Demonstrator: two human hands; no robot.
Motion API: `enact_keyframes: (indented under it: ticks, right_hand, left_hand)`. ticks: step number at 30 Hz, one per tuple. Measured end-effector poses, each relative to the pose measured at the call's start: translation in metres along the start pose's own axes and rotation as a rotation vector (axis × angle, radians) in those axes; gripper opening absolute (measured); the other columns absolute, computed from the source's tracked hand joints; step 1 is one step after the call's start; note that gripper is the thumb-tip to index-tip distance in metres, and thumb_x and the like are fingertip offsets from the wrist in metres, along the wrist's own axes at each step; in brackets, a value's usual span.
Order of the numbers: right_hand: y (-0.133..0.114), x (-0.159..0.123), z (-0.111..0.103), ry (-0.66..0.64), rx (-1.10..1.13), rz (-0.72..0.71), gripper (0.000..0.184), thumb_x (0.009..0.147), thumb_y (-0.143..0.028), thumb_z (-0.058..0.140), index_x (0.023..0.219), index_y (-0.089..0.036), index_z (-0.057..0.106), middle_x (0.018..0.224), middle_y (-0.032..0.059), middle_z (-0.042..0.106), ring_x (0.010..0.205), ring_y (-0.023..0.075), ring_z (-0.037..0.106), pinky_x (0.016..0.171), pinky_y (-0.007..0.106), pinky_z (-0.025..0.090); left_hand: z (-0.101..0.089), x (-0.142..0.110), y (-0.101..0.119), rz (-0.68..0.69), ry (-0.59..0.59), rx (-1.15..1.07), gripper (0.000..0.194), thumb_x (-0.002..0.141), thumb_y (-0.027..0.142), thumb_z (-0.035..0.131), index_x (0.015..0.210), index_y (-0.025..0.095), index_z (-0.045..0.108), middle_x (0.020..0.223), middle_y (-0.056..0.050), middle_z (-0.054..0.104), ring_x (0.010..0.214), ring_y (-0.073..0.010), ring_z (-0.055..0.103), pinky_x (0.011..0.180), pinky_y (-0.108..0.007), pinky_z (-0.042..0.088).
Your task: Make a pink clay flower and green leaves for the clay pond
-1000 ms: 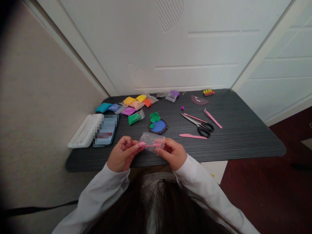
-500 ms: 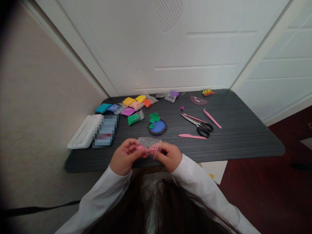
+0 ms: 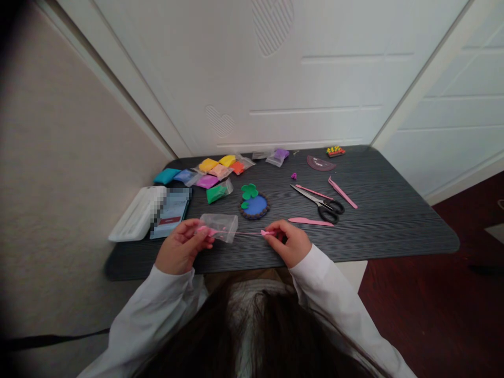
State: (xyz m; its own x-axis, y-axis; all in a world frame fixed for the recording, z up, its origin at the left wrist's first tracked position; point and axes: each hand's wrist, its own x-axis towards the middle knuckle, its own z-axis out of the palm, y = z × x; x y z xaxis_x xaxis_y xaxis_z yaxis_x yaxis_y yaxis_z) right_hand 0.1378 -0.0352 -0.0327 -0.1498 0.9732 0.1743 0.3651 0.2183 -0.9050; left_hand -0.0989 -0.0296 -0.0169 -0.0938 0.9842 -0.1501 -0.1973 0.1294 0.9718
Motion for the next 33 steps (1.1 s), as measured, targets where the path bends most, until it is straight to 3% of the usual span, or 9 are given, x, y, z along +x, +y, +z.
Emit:
enact_keyframes:
  ticks: [6,13,15,17,22,25,29,33]
  right_hand:
    - [-0.006,0.003,0.004,-0.006,-0.068,-0.17,0.012,0.073,-0.022,0.052,0.083,-0.018,0.057,0.086,0.0058,0.058,0.076,0.0141,0.054,0.068,0.028,0.046]
    - [0.0,0.0,-0.018,0.26,0.148,-0.014,0.015,0.072,-0.028,0.054,0.085,-0.02,0.055,0.08,0.0036,0.059,0.07,0.0134,0.056,0.064,0.029,0.046]
    - [0.0,-0.002,-0.025,0.323,0.162,-0.01,0.016,0.072,-0.027,0.054,0.087,-0.02,0.053,0.079,0.0035,0.059,0.069,0.0132,0.056,0.064,0.029,0.046]
    - [0.0,-0.003,-0.026,0.305,0.064,-0.063,0.017,0.072,-0.025,0.054,0.088,-0.02,0.053,0.082,0.0044,0.059,0.069,0.0136,0.056,0.065,0.03,0.046]
    - [0.001,-0.002,-0.004,0.007,-0.336,-0.306,0.011,0.074,-0.017,0.05,0.082,-0.019,0.057,0.087,0.006,0.06,0.082,0.0162,0.054,0.075,0.032,0.045]
    - [0.003,-0.001,0.005,-0.024,-0.421,-0.357,0.015,0.076,-0.018,0.048,0.084,-0.02,0.06,0.089,0.007,0.06,0.086,0.0173,0.053,0.078,0.034,0.044]
    - [-0.006,-0.004,0.0,0.069,-0.318,-0.304,0.022,0.074,-0.022,0.05,0.095,-0.02,0.058,0.097,0.0082,0.056,0.092,0.0179,0.051,0.082,0.034,0.041]
    - [-0.029,-0.006,-0.001,0.063,0.095,-0.091,0.032,0.076,-0.028,0.049,0.106,-0.02,0.049,0.093,0.0065,0.057,0.079,0.0147,0.055,0.074,0.032,0.045]
  left_hand:
    - [-0.005,0.002,-0.002,0.021,0.077,-0.01,0.029,0.059,0.021,0.065,0.084,0.015,0.049,0.062,0.002,0.06,0.054,-0.012,0.059,0.05,-0.025,0.049]
    - [-0.034,0.008,0.002,0.459,0.462,0.062,0.023,0.059,0.017,0.064,0.08,0.015,0.055,0.07,0.0,0.06,0.063,-0.0133,0.059,0.055,-0.026,0.051]
    - [-0.039,0.008,0.005,0.505,0.489,0.024,0.023,0.058,0.015,0.065,0.08,0.015,0.055,0.069,0.001,0.06,0.064,-0.0136,0.06,0.055,-0.026,0.051]
    - [-0.037,0.005,0.007,0.47,0.452,-0.048,0.024,0.058,0.013,0.064,0.08,0.016,0.055,0.068,0.002,0.06,0.062,-0.0129,0.06,0.054,-0.026,0.051]
    - [-0.017,-0.003,0.004,0.236,0.289,-0.175,0.022,0.059,0.014,0.063,0.078,0.016,0.052,0.064,0.003,0.061,0.053,-0.0106,0.058,0.053,-0.026,0.051]
    - [-0.007,-0.006,0.003,0.127,0.202,-0.223,0.021,0.06,0.014,0.063,0.078,0.015,0.052,0.063,0.002,0.061,0.054,-0.0108,0.059,0.053,-0.025,0.051]
    - [0.005,-0.012,0.005,-0.013,0.073,-0.312,0.018,0.062,0.015,0.061,0.078,0.016,0.052,0.062,0.001,0.062,0.055,-0.0104,0.058,0.054,-0.024,0.05]
    - [0.025,-0.018,0.005,-0.057,-0.067,-0.34,0.014,0.065,0.016,0.059,0.077,0.016,0.053,0.063,0.001,0.061,0.057,-0.0101,0.057,0.054,-0.024,0.049]
